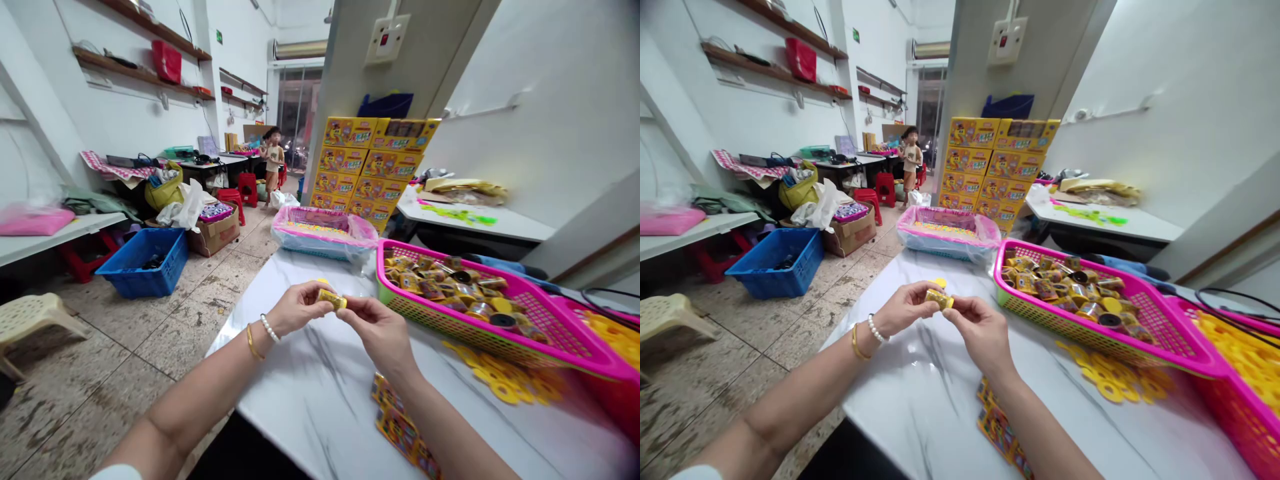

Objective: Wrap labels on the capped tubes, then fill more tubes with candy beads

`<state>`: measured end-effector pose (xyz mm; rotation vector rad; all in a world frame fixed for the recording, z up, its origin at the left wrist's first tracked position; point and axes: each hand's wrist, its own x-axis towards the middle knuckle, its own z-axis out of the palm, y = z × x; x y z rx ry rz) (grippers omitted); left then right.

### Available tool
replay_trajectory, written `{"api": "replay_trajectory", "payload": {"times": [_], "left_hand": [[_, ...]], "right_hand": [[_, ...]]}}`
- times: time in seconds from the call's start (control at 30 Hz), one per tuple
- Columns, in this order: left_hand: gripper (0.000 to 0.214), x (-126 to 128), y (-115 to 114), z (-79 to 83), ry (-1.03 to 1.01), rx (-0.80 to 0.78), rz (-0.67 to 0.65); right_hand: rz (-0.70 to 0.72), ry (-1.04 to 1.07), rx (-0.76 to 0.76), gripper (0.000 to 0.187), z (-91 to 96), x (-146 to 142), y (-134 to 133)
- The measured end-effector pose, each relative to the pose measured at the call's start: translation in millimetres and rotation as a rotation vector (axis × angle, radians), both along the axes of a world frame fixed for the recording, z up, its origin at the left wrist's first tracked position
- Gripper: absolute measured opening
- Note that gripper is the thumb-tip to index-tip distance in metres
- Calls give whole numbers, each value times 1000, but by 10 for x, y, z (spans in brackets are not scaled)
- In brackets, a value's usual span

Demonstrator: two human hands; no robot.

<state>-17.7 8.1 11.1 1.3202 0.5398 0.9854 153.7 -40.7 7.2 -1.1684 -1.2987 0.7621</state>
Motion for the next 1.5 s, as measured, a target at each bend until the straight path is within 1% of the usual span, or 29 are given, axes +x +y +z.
{"api": "replay_trajectory", "payload": {"times": [0.03,0.07,0.1,0.17,0.23,0.27,0.3,0.4,0.43,0.47,0.6,0.67,0.83,0.93,1.07,1.2,1.3,1.37,1.43,1.5], "left_hand": [[59,2,-3,-3,19,2,-20],[60,6,-3,-11,33,-3,-46],[61,11,0,-22,38,-20,-73],[63,18,16,-51,12,-83,-103],[61,15,39,-67,-24,-123,-84],[59,7,49,-65,-22,-109,-66],[57,-2,57,-56,-5,-72,-50],[55,-29,65,-16,86,61,-34],[55,-31,64,-10,104,71,-36],[56,-28,61,-13,102,58,-38],[57,26,56,-93,-21,-131,-59],[59,55,58,-143,-61,-218,-86],[63,64,85,-197,-91,-345,-216],[60,42,109,-196,-130,-409,-225],[57,30,113,-186,-134,-474,-230],[58,38,73,-155,-127,-445,-235],[59,37,33,-105,-177,-398,-180],[61,28,13,-66,-204,-357,-127],[63,17,1,-35,-190,-321,-92],[61,8,1,-24,-160,-287,-75]], "right_hand": [[30,23,-51,29,9,-2,3],[49,26,-68,30,22,-1,4],[51,13,-50,30,35,2,1],[8,-69,66,30,53,11,-12],[-57,-162,184,29,48,14,-23],[-74,-178,190,30,38,11,-24],[-65,-162,146,32,25,7,-22],[50,15,-134,41,-10,2,0],[94,76,-205,42,-12,7,10],[131,126,-247,43,-9,18,20],[245,247,-259,41,41,74,38],[269,281,-255,42,62,82,39],[222,401,-199,34,68,42,30],[180,436,-130,31,76,25,17],[163,358,-64,26,79,0,-13],[124,256,-21,28,72,-40,-35],[80,280,-119,34,79,-42,-18],[78,313,-189,41,87,-30,2],[89,299,-203,44,97,-17,14],[103,239,-191,43,109,-10,13]]}}
